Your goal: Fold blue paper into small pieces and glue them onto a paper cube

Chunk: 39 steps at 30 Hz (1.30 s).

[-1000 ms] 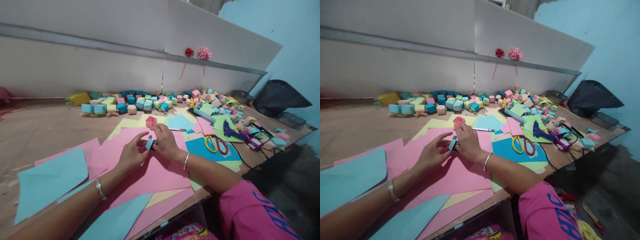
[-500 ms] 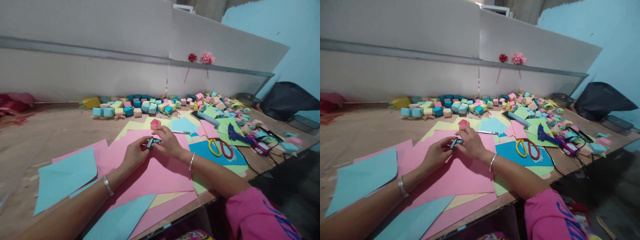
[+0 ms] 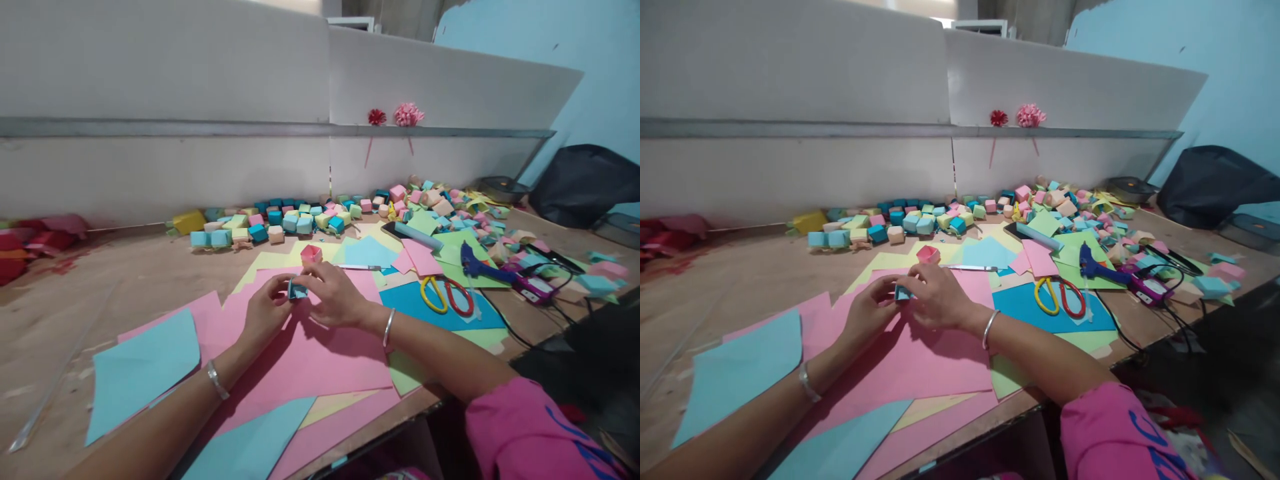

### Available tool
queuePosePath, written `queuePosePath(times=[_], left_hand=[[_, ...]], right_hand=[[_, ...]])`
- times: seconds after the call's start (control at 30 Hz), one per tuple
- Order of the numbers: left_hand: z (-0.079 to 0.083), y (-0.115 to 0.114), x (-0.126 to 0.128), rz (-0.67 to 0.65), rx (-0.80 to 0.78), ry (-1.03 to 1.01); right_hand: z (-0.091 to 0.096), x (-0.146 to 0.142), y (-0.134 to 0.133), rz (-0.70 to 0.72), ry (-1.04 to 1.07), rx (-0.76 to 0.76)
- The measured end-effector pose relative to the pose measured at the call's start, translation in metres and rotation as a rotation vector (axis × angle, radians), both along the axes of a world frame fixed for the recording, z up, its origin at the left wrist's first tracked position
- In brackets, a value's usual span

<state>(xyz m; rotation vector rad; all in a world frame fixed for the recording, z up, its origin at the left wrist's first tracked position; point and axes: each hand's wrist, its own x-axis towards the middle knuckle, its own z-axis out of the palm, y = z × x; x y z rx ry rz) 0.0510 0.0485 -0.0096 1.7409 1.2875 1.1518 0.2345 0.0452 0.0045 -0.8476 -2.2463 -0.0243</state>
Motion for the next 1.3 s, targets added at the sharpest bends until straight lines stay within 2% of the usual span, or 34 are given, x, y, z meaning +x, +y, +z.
queuePosePath(times=[0.2,0.6,0.8,0.9,1.0,1.07,1.17,1.3], left_hand=[[0.004,-0.003,0.000,0.064,0.091,0.013],[0.006,-0.001,-0.005,0.135,0.152,0.004],[0.003,0.002,-0.007,0.068,0.171,0.126],[0.000,0.005,-0.009,0.024,0.168,0.382],[-0.001,0.008,-0.010,0.043,0.245,0.603],[0.001,0.008,-0.008,0.037,0.328,0.551],[0.006,0.002,-0.003,-0.035,0.433,0.327],[0.010,-0.005,0.004,-0.071,0.381,0.146]], right_hand=[[-0.006,0.000,0.001,0.025,0.171,0.161],[-0.009,0.001,-0.003,0.033,0.087,0.235],[-0.007,0.002,-0.001,-0.027,0.151,0.127],[-0.008,0.002,0.002,-0.035,0.277,-0.019],[-0.010,0.001,0.005,-0.046,0.364,-0.200],[-0.011,0.001,0.006,-0.061,0.362,-0.267],[-0.015,0.000,0.006,-0.044,0.335,-0.275],[-0.021,-0.002,0.009,-0.026,0.286,-0.262]])
